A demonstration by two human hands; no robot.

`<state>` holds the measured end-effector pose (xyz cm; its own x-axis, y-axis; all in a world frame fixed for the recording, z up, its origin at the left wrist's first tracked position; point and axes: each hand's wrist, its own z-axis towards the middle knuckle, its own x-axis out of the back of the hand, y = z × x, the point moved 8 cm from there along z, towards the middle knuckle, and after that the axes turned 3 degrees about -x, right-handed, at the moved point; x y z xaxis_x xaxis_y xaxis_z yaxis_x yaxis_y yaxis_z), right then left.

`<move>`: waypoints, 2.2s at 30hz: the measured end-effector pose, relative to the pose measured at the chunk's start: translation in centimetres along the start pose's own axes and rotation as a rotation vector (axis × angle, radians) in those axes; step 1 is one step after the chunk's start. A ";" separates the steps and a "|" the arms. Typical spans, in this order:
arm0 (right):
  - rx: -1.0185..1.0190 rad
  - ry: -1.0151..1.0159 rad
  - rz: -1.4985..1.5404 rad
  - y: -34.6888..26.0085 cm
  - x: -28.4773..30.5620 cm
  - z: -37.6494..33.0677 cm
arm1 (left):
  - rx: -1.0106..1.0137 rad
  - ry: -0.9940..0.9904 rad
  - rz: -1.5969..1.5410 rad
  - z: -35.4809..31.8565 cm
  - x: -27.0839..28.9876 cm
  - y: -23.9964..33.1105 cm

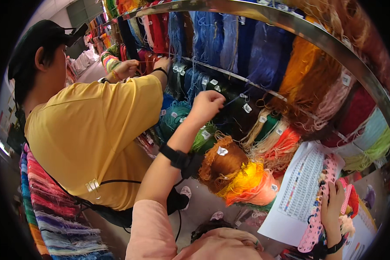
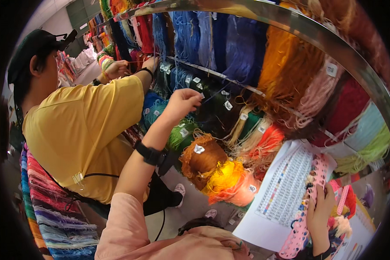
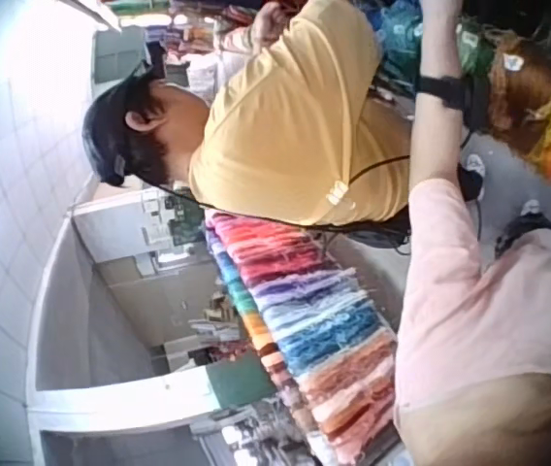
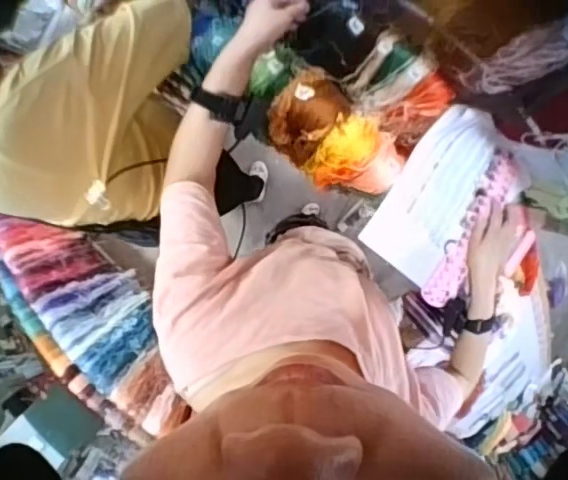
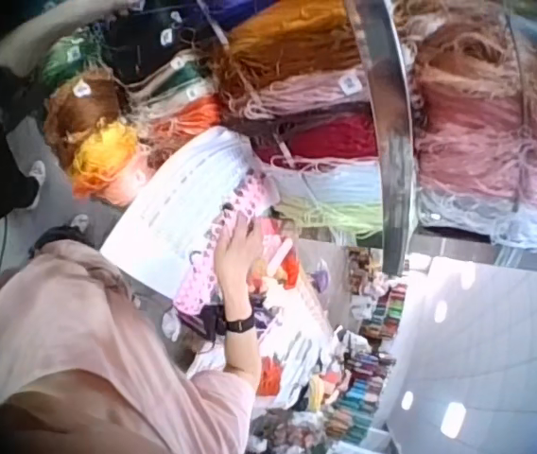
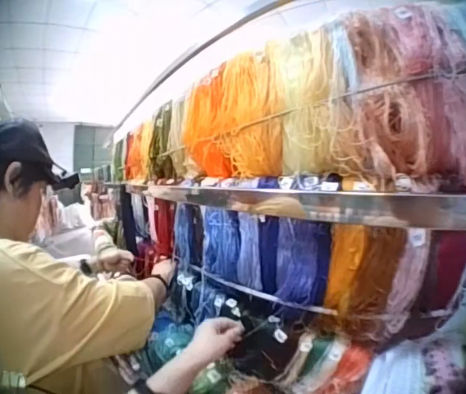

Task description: The person selects strands of thread from various racks, loops them through holes in a pink organizer, and ties them. They frequently consult a printed list to match the thread colors to the correct slots on the organizer.

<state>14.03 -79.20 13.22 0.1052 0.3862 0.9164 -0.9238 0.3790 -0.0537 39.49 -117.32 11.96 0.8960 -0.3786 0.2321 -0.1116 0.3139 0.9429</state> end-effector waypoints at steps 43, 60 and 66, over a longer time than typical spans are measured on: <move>-0.044 -0.113 0.085 -1.4 -1.1 2.0 | -0.281 -0.129 0.748 10.3 5.0 -6.7; 0.011 -0.062 0.079 -3.7 -1.6 1.4 | -0.028 -0.697 0.959 5.8 3.7 -9.6; 0.006 -0.073 0.089 -3.5 -2.1 1.5 | -0.154 0.019 0.811 12.6 9.3 -9.3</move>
<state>16.51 -82.64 12.06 -0.0042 0.3553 0.9347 -0.9307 0.3406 -0.1337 43.41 -134.69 8.38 0.5697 0.0311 0.8212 -0.6678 0.6000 0.4405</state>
